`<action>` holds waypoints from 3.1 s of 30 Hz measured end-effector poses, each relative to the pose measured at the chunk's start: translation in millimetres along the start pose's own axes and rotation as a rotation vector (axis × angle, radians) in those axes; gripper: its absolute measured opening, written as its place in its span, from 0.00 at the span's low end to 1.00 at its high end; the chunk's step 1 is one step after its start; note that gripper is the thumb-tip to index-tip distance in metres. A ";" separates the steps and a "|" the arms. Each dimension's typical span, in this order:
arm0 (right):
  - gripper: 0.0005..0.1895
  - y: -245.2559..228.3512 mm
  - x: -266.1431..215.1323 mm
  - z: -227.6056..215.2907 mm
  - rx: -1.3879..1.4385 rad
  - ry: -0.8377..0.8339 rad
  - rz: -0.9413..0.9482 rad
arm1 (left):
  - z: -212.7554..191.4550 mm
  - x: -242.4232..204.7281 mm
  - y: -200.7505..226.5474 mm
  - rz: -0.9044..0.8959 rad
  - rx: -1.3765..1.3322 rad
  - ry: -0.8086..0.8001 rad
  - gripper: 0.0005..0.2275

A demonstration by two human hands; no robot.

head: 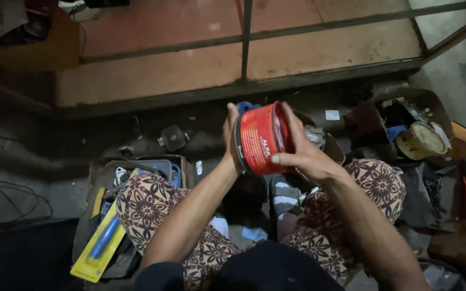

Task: Cleaning a red plastic container with a blue cloth in a workshop setting.

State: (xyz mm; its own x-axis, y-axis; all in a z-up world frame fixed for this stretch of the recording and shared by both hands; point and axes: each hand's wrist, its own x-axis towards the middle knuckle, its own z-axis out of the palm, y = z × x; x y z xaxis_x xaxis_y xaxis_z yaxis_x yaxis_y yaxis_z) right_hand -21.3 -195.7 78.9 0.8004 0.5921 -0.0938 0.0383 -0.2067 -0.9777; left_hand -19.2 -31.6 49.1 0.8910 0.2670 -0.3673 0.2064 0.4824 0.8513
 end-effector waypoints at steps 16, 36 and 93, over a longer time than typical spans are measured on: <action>0.44 35.1 13.7 7.3 0.731 0.340 -0.036 | -28.3 15.5 -49.3 0.593 0.098 -0.168 0.21; 0.39 10.4 5.7 11.9 1.047 0.419 -0.094 | -44.1 -40.2 28.5 0.976 0.640 -0.223 0.13; 0.26 38.3 -0.3 35.8 1.046 0.043 -0.399 | -32.0 8.3 73.4 1.061 0.475 -0.137 0.10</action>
State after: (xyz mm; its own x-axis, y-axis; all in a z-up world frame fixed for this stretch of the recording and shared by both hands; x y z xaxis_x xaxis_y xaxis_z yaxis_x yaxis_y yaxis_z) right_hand -41.5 -175.8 34.7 0.8637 0.4386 0.2482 -0.2093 0.7602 -0.6151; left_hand -9.6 32.7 96.5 0.7375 0.2423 0.6304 -0.5623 -0.2968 0.7718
